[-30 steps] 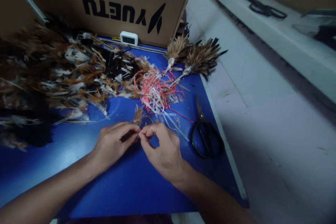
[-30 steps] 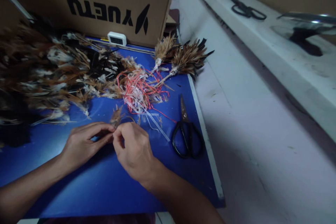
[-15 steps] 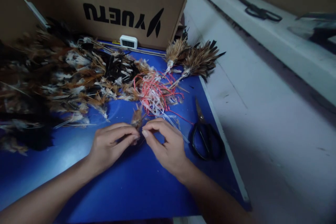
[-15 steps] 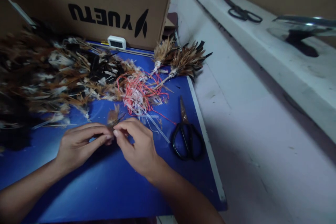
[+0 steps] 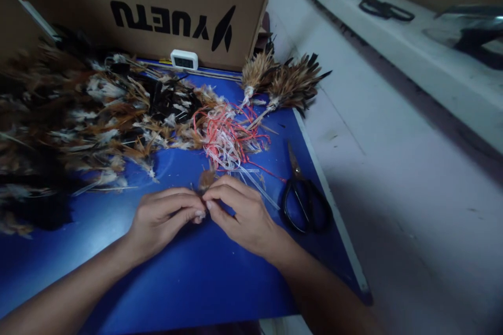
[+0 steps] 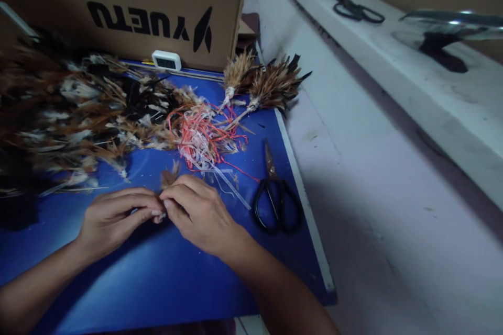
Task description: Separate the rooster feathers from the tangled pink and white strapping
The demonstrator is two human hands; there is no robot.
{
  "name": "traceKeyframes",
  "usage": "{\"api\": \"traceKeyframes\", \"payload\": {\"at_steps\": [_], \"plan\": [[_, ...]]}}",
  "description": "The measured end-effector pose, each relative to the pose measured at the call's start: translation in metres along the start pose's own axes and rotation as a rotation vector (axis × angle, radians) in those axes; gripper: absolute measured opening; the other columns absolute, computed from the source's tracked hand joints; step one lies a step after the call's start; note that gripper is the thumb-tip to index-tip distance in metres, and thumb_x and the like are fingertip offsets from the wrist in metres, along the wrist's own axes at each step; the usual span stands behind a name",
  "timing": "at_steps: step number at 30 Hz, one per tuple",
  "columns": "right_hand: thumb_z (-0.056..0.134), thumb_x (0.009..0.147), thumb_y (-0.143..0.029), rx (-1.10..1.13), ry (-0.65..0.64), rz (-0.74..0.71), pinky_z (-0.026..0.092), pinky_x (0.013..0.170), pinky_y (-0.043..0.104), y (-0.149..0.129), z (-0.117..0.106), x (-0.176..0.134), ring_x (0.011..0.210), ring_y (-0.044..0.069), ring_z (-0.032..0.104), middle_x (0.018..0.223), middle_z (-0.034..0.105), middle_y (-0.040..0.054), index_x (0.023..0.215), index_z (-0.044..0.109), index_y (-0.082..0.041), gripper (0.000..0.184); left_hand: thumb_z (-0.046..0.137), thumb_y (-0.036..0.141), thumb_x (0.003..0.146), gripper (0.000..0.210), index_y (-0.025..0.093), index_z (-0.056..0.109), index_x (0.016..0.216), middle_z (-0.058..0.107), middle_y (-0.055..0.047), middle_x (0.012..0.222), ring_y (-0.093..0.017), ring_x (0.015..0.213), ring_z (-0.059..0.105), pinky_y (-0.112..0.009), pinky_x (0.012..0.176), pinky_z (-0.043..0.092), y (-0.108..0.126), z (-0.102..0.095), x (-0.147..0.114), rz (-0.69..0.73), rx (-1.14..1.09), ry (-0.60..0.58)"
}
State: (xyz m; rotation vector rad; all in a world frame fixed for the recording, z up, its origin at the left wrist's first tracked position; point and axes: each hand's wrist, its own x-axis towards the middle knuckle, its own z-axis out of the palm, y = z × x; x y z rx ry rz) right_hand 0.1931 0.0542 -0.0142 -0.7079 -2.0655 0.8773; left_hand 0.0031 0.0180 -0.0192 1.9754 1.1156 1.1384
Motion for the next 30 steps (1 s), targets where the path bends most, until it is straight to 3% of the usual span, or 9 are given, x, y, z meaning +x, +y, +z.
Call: {"api": "traceKeyframes", "payload": {"at_steps": [4, 9, 14, 21, 30], "plan": [[0.049, 0.088, -0.011, -0.089, 0.054, -0.063, 0.051, 0.075, 0.028, 0.000, 0.003, 0.000, 0.079, 0.014, 0.059, 0.082, 0.062, 0.0043, 0.085, 0.060, -0.017, 0.013, 0.063, 0.008, 0.082, 0.013, 0.019, 0.070, 0.082, 0.069, 0.001, 0.069, -0.010, 0.061, 0.064, -0.020, 0.060, 0.051, 0.001, 0.001, 0.001, -0.067, -0.059, 0.018], [0.049, 0.088, -0.010, -0.227, 0.095, -0.115, 0.050, 0.070, 0.029, -0.002, 0.006, -0.001, 0.075, 0.015, 0.058, 0.078, 0.062, 0.0043, 0.081, 0.058, -0.017, 0.014, 0.064, 0.014, 0.082, 0.007, 0.019, 0.068, 0.080, 0.068, 0.001, 0.067, -0.011, 0.058, 0.063, -0.020, 0.057, 0.051, 0.002, 0.004, -0.001, -0.306, -0.215, 0.079], [0.051, 0.087, -0.011, -0.368, 0.119, -0.200, 0.049, 0.069, 0.030, 0.001, 0.009, -0.003, 0.072, 0.015, 0.058, 0.075, 0.063, 0.0040, 0.079, 0.058, -0.018, 0.013, 0.067, 0.017, 0.081, 0.004, 0.018, 0.065, 0.077, 0.068, 0.001, 0.067, -0.011, 0.060, 0.063, -0.020, 0.058, 0.052, 0.002, 0.006, -0.001, -0.432, -0.378, 0.113], [0.055, 0.086, -0.013, -0.580, 0.120, -0.373, 0.048, 0.066, 0.033, 0.006, 0.010, -0.007, 0.071, 0.017, 0.057, 0.072, 0.063, 0.0045, 0.080, 0.061, -0.015, 0.009, 0.069, 0.021, 0.080, 0.008, 0.017, 0.065, 0.075, 0.068, 0.000, 0.064, -0.011, 0.060, 0.062, -0.021, 0.059, 0.051, -0.002, 0.005, -0.002, -0.546, -0.511, 0.082], [0.064, 0.081, -0.010, -0.694, 0.140, -0.563, 0.047, 0.059, 0.034, 0.003, 0.007, -0.002, 0.068, 0.019, 0.059, 0.072, 0.066, 0.0065, 0.071, 0.063, -0.013, 0.011, 0.071, 0.020, 0.079, 0.010, 0.016, 0.065, 0.071, 0.067, 0.001, 0.062, -0.009, 0.060, 0.060, -0.018, 0.059, 0.048, -0.001, 0.005, 0.002, -0.622, -0.641, 0.074]]}}
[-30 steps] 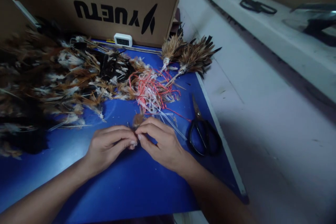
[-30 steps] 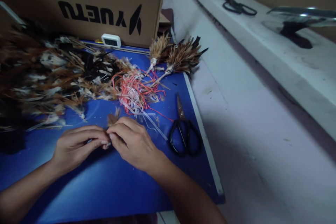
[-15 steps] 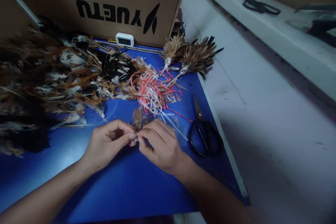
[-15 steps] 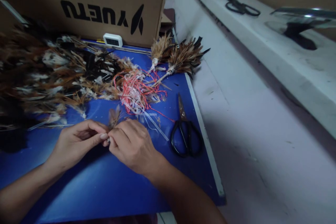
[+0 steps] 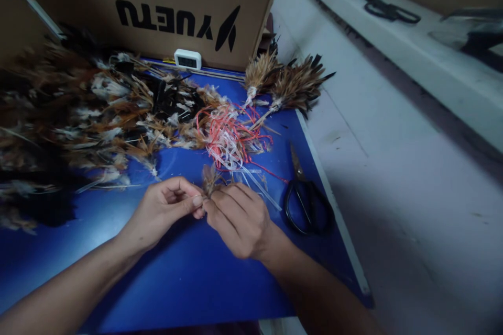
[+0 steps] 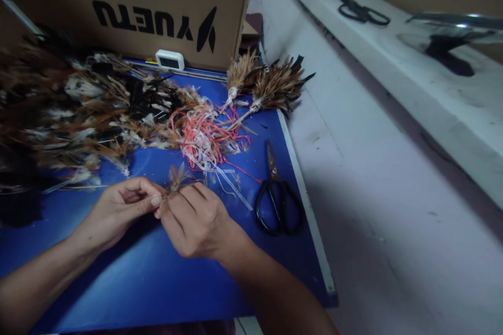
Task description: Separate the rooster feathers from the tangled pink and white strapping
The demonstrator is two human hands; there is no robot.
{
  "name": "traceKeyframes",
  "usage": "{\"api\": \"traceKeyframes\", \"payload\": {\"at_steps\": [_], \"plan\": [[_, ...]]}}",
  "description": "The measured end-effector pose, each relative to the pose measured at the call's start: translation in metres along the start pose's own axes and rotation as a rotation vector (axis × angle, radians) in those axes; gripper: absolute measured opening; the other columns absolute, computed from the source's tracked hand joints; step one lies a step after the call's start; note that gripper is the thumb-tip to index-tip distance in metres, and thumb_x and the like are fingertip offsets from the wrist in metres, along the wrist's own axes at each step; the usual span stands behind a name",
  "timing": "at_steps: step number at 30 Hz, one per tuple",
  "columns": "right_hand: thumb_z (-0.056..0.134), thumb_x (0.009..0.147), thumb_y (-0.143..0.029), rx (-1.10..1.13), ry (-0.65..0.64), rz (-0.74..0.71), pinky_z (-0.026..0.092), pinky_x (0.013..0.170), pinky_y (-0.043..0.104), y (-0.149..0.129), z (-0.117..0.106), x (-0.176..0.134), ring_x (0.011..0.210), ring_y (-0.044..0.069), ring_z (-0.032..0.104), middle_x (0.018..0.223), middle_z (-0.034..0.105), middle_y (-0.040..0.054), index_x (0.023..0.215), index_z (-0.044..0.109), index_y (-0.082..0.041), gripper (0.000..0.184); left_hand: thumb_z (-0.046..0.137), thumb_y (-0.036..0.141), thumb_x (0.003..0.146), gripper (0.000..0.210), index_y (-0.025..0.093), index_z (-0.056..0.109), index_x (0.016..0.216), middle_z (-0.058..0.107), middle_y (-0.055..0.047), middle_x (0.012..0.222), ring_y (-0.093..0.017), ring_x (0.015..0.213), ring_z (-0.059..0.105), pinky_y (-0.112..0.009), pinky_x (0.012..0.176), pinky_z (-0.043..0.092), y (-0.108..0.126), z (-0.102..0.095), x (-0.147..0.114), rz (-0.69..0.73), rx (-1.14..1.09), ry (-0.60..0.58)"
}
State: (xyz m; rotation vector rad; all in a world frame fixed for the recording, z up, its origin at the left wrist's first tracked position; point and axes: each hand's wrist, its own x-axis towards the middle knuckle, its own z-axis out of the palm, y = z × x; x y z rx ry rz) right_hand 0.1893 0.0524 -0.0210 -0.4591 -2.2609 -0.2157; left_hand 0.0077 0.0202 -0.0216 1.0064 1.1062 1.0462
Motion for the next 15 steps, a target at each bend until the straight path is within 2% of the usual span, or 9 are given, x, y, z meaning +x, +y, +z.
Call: {"api": "traceKeyframes", "payload": {"at_steps": [5, 11, 13, 15], "plan": [[0.062, 0.083, -0.010, -0.038, -0.020, -0.085, 0.048, 0.060, 0.033, 0.0012, -0.0010, -0.0009, 0.069, 0.018, 0.060, 0.074, 0.067, 0.0070, 0.075, 0.066, -0.011, 0.009, 0.072, 0.018, 0.076, 0.009, 0.016, 0.066, 0.069, 0.067, 0.000, 0.064, -0.008, 0.058, 0.059, -0.017, 0.058, 0.048, -0.0001, 0.0021, 0.0004, -0.036, -0.062, 0.022], [0.060, 0.084, -0.010, -0.027, -0.051, -0.121, 0.048, 0.061, 0.033, 0.0010, -0.0003, -0.0033, 0.071, 0.018, 0.060, 0.078, 0.068, 0.0062, 0.077, 0.067, -0.012, 0.010, 0.073, 0.009, 0.068, 0.011, 0.015, 0.066, 0.062, 0.069, 0.000, 0.067, -0.007, 0.054, 0.059, -0.017, 0.054, 0.048, -0.0005, 0.0030, 0.0022, -0.070, -0.038, 0.103], [0.061, 0.084, -0.010, -0.002, -0.051, -0.107, 0.049, 0.063, 0.033, 0.0011, 0.0010, -0.0040, 0.073, 0.018, 0.060, 0.078, 0.068, 0.0062, 0.077, 0.067, -0.012, 0.010, 0.073, 0.010, 0.066, 0.011, 0.015, 0.065, 0.062, 0.069, 0.000, 0.067, -0.007, 0.053, 0.059, -0.017, 0.053, 0.048, -0.0012, 0.0028, 0.0030, -0.060, -0.031, 0.109], [0.061, 0.084, -0.010, 0.078, -0.047, -0.023, 0.051, 0.066, 0.033, 0.0008, 0.0034, -0.0048, 0.074, 0.017, 0.060, 0.079, 0.069, 0.0060, 0.080, 0.067, -0.012, 0.007, 0.073, 0.011, 0.067, 0.011, 0.015, 0.063, 0.062, 0.068, 0.000, 0.064, -0.008, 0.052, 0.059, -0.018, 0.053, 0.048, -0.0020, 0.0022, 0.0038, -0.051, -0.012, 0.106]]}}
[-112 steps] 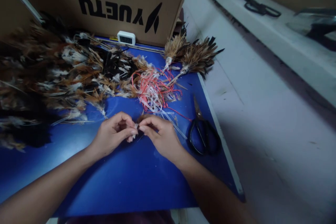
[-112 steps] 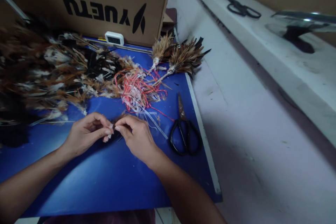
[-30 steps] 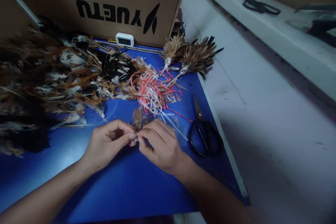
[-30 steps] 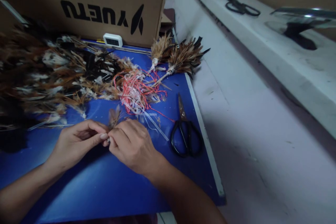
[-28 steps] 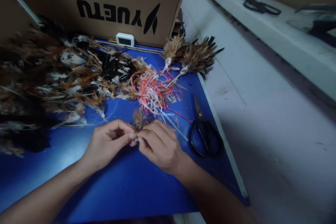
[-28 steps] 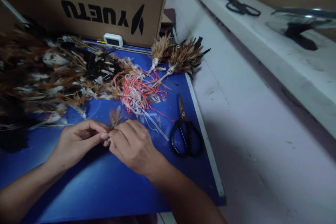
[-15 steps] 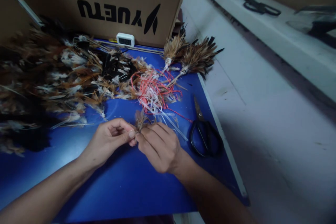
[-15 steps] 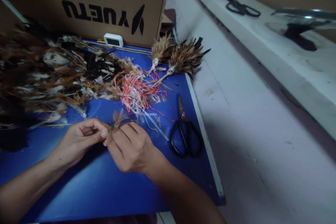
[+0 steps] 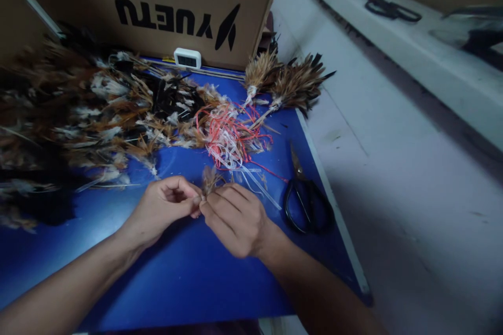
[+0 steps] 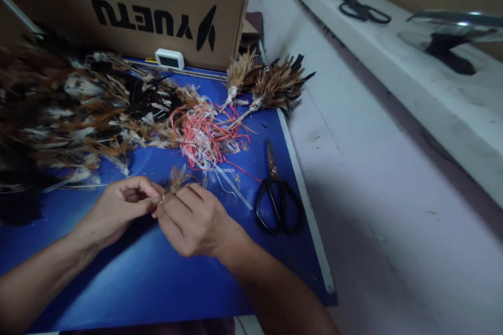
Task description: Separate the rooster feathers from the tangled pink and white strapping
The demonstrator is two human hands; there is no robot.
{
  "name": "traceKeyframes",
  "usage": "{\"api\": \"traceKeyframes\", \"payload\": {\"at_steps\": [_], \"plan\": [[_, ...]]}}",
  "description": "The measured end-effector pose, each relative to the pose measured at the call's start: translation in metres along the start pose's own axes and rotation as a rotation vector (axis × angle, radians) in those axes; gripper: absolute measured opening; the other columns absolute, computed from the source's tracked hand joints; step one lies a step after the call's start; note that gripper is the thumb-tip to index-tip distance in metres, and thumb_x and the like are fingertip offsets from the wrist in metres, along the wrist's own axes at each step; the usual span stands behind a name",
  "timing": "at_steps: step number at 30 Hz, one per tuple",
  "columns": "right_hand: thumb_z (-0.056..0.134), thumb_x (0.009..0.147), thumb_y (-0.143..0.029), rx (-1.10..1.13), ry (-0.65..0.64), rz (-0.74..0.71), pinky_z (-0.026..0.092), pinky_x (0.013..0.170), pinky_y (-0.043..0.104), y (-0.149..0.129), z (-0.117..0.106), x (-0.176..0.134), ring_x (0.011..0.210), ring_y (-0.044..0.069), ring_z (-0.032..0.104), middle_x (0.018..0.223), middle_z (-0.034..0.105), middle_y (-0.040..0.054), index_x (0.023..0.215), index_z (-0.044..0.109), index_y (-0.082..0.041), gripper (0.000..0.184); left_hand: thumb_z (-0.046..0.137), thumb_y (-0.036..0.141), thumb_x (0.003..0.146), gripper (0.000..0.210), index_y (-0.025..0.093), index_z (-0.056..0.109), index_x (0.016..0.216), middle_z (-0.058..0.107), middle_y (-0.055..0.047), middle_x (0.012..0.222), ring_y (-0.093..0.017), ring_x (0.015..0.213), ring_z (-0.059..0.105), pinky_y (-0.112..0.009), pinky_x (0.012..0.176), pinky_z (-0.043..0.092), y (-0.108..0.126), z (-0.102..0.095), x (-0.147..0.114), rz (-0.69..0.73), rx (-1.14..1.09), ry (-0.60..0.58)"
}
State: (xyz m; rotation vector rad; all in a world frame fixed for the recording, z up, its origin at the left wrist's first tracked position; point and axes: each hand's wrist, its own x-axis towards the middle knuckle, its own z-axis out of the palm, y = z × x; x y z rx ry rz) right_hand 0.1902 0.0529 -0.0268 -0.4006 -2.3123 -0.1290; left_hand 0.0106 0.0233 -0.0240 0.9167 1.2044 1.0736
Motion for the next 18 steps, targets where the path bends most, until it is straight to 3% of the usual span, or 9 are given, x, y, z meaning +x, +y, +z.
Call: {"api": "traceKeyframes", "payload": {"at_steps": [4, 8, 12, 18], "plan": [[0.055, 0.086, -0.009, 0.331, 0.075, 0.369, 0.053, 0.073, 0.028, -0.002, 0.006, 0.000, 0.077, 0.014, 0.062, 0.082, 0.068, 0.0047, 0.088, 0.065, -0.014, 0.011, 0.074, 0.015, 0.068, 0.010, 0.015, 0.064, 0.070, 0.065, 0.001, 0.057, -0.009, 0.052, 0.060, -0.019, 0.054, 0.050, 0.000, -0.003, 0.002, 0.016, 0.076, -0.001], [0.052, 0.086, -0.010, 0.556, 0.075, 0.651, 0.053, 0.071, 0.024, -0.005, 0.010, 0.001, 0.076, 0.011, 0.063, 0.085, 0.067, 0.0037, 0.094, 0.065, -0.016, 0.017, 0.076, 0.019, 0.069, 0.013, 0.016, 0.065, 0.075, 0.070, -0.001, 0.068, -0.012, 0.061, 0.065, -0.022, 0.061, 0.053, 0.002, -0.005, 0.002, 0.079, 0.187, -0.004], [0.054, 0.082, -0.009, 0.648, 0.084, 0.764, 0.053, 0.068, 0.024, -0.007, 0.013, 0.001, 0.074, 0.011, 0.063, 0.084, 0.067, 0.0023, 0.090, 0.066, -0.018, 0.017, 0.073, 0.022, 0.072, 0.010, 0.017, 0.065, 0.073, 0.069, -0.001, 0.070, -0.013, 0.064, 0.065, -0.023, 0.063, 0.053, 0.004, -0.005, 0.001, 0.194, 0.377, -0.002], [0.056, 0.082, -0.009, 0.693, 0.111, 0.778, 0.053, 0.071, 0.024, -0.008, 0.017, -0.001, 0.077, 0.011, 0.064, 0.085, 0.068, 0.0022, 0.089, 0.067, -0.018, 0.017, 0.064, 0.018, 0.078, 0.002, 0.019, 0.063, 0.076, 0.069, -0.001, 0.077, -0.013, 0.071, 0.065, -0.023, 0.067, 0.052, -0.001, -0.005, 0.000, 0.385, 0.595, 0.043]]}}
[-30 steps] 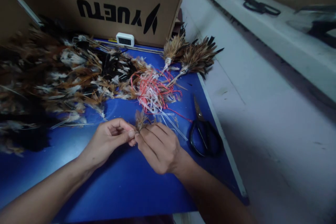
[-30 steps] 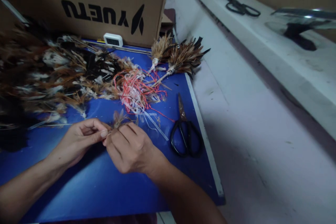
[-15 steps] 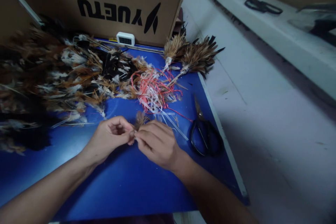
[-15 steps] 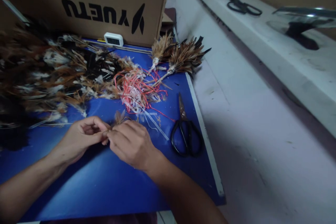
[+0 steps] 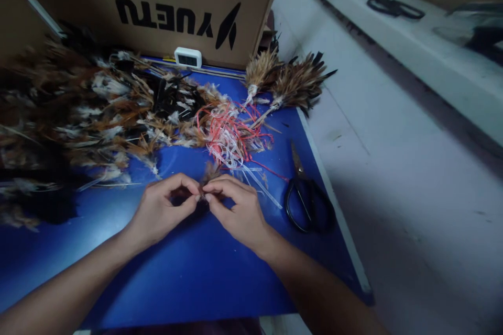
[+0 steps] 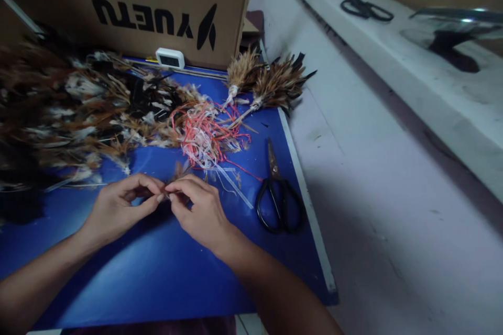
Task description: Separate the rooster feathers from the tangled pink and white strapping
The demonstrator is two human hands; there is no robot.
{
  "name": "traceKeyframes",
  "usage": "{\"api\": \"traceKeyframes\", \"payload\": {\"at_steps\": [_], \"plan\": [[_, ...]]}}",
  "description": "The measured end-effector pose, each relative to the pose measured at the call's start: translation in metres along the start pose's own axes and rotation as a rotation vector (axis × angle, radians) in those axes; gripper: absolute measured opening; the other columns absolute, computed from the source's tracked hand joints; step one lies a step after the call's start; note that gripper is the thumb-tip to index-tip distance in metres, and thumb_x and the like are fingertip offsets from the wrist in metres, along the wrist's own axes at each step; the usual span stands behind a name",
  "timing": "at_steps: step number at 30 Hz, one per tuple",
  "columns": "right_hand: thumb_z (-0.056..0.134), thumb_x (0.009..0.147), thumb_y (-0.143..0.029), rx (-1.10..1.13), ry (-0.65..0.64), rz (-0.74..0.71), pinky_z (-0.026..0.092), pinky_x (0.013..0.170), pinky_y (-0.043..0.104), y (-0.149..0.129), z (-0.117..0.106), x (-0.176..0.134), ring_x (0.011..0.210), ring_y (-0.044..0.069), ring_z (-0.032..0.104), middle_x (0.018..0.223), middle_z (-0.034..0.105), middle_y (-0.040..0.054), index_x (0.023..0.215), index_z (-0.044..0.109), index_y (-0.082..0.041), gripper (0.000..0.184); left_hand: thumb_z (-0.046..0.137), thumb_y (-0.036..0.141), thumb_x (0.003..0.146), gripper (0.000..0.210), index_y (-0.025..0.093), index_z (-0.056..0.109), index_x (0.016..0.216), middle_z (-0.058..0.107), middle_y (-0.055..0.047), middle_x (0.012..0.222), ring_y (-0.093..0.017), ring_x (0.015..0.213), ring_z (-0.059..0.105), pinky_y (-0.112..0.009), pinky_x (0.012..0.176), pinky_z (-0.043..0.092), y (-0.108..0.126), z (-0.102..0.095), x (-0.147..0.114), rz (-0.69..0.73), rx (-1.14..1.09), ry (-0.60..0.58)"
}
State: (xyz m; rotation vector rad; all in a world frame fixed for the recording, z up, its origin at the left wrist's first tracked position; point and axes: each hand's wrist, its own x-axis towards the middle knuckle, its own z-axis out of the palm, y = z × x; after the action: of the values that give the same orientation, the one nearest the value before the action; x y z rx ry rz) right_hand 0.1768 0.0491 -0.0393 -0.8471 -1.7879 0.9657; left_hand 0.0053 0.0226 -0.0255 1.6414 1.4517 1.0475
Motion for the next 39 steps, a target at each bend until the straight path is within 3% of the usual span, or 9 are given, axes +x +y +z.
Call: {"api": "traceKeyframes", "payload": {"at_steps": [6, 13, 24, 39], "plan": [[0.059, 0.081, -0.010, 0.035, 0.036, 0.090, 0.054, 0.069, 0.023, -0.001, 0.004, -0.002, 0.075, 0.011, 0.064, 0.084, 0.068, 0.0021, 0.088, 0.067, -0.018, 0.014, 0.061, 0.012, 0.077, 0.009, 0.020, 0.063, 0.079, 0.071, -0.001, 0.082, -0.014, 0.073, 0.067, -0.024, 0.069, 0.052, -0.005, 0.001, -0.004, 0.187, 0.188, 0.088], [0.057, 0.083, -0.015, 0.069, 0.061, 0.184, 0.053, 0.063, 0.024, -0.003, 0.007, -0.003, 0.068, 0.011, 0.063, 0.081, 0.066, 0.0011, 0.088, 0.066, -0.019, 0.011, 0.064, 0.013, 0.076, 0.012, 0.024, 0.064, 0.082, 0.073, 0.000, 0.083, -0.016, 0.076, 0.069, -0.027, 0.072, 0.053, -0.008, 0.004, -0.006, 0.258, 0.308, 0.185], [0.060, 0.080, -0.014, -0.008, 0.048, 0.215, 0.046, 0.063, 0.022, -0.007, 0.005, 0.000, 0.065, 0.010, 0.056, 0.072, 0.060, -0.0011, 0.079, 0.069, -0.018, 0.010, 0.069, 0.015, 0.075, 0.017, 0.025, 0.067, 0.089, 0.075, 0.002, 0.085, -0.015, 0.071, 0.070, -0.026, 0.071, 0.055, -0.010, 0.007, -0.009, 0.258, 0.358, 0.266], [0.062, 0.077, -0.024, 0.269, 0.014, 0.444, 0.040, 0.051, 0.020, -0.003, 0.006, 0.003, 0.058, 0.009, 0.050, 0.063, 0.057, -0.0024, 0.073, 0.067, -0.018, 0.009, 0.073, 0.018, 0.073, 0.025, 0.025, 0.068, 0.097, 0.076, 0.001, 0.088, -0.017, 0.075, 0.072, -0.029, 0.074, 0.058, -0.020, 0.010, -0.014, 0.200, 0.238, 0.291]]}}
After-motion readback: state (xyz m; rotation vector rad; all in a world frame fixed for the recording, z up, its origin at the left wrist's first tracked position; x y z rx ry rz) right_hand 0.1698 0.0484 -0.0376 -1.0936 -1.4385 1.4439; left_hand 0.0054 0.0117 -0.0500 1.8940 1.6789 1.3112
